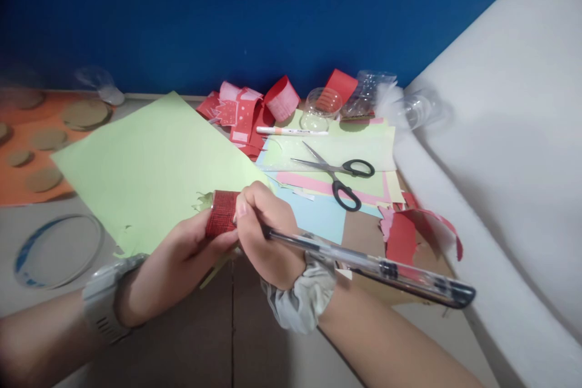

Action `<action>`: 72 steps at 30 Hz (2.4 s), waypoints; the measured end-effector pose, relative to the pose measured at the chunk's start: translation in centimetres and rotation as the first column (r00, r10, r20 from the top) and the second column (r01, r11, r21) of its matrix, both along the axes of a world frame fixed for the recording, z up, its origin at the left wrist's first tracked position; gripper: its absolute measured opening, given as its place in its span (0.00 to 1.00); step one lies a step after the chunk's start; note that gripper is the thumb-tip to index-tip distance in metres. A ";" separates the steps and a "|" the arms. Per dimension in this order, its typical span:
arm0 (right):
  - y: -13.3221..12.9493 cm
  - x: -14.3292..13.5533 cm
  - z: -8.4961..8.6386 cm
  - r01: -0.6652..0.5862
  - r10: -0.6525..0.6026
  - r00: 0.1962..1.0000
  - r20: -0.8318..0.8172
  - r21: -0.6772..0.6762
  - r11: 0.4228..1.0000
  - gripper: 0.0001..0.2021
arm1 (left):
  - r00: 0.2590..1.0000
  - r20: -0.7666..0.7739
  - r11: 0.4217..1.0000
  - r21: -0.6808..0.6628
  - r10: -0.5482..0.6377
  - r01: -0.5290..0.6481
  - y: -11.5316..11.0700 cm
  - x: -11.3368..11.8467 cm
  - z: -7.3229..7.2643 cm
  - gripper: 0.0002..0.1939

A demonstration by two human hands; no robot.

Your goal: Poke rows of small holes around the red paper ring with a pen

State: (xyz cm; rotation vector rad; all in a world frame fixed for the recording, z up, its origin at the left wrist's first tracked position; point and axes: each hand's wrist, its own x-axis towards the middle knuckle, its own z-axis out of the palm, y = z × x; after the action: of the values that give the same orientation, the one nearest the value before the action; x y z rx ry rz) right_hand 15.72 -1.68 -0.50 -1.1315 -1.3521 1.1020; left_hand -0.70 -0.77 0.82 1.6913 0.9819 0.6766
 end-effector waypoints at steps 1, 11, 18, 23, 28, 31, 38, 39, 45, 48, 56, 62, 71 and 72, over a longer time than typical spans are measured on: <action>0.0 0.0 0.0 -0.011 0.011 1.000 0.000 0.007 1.000 0.13 | 1.000 -0.008 1.000 0.002 0.004 -0.004 0.0 0.0 0.0 0.08; -0.1 -0.2 -0.3 0.016 -0.015 1.000 -0.024 0.023 1.000 0.14 | 1.000 0.017 0.998 -0.068 0.008 -0.007 0.0 0.1 0.0 0.08; -0.3 -0.3 0.0 0.038 -0.027 0.996 -0.089 0.116 0.993 0.14 | 0.996 0.087 0.995 -0.103 0.022 -0.013 0.0 0.1 0.2 0.08; -0.6 -0.6 0.1 0.137 -0.117 0.989 -0.095 0.255 0.957 0.13 | 0.990 0.126 0.992 -0.115 0.070 -0.055 0.0 0.0 0.0 0.10; -0.7 -0.7 0.0 0.140 -0.123 0.990 -0.075 0.281 0.950 0.13 | 0.989 0.135 0.991 -0.132 0.054 -0.036 -0.2 -0.2 -0.2 0.12; -0.7 -0.6 0.0 0.112 -0.097 0.993 -0.070 0.258 0.960 0.13 | 0.992 0.120 0.993 -0.115 0.040 -0.026 -0.1 -0.2 -0.1 0.10; -0.2 -0.4 -0.2 0.076 -0.074 0.997 -0.026 0.077 0.994 0.15 | 0.997 0.080 0.996 -0.084 -0.014 0.021 -0.1 0.0 -0.1 0.10; -0.1 -0.4 -0.3 0.074 -0.073 0.997 -0.026 0.069 0.995 0.15 | 0.998 0.063 0.995 -0.095 -0.007 0.013 -0.2 0.1 -0.2 0.10; 0.1 -0.2 -0.3 0.034 -0.035 0.999 -0.033 -0.032 0.999 0.13 | 1.000 -0.009 0.991 -0.131 0.010 -0.011 -0.2 0.2 -0.3 0.11; 0.1 -0.1 -0.2 0.019 -0.019 1.000 -0.016 -0.038 0.999 0.13 | 1.000 0.012 0.992 -0.127 0.003 -0.001 -0.1 0.2 -0.2 0.11; 0.2 0.0 0.1 -0.017 0.018 1.000 0.024 -0.031 0.999 0.14 | 1.000 0.014 0.993 -0.121 0.004 -0.002 -0.1 0.1 -0.4 0.09; 0.2 0.1 -0.2 -0.024 0.024 1.000 0.013 -0.012 1.000 0.13 | 1.000 0.031 0.993 -0.116 0.002 0.001 0.0 0.3 -0.6 0.09; 0.2 0.0 0.4 -0.029 0.030 0.998 0.061 -0.011 1.000 0.13 | 1.000 0.026 0.991 -0.133 0.005 -0.001 -0.2 0.1 -0.4 0.09; 0.2 0.0 0.5 -0.039 0.039 0.997 0.069 -0.006 0.999 0.13 | 1.000 0.025 0.991 -0.132 0.006 -0.003 -0.2 0.1 -0.4 0.09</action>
State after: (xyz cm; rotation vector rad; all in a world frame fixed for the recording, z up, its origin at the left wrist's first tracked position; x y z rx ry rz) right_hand 15.77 -1.43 -0.02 -1.1601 -1.4309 1.1032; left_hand -0.63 -0.97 0.43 1.5621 0.9911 0.6215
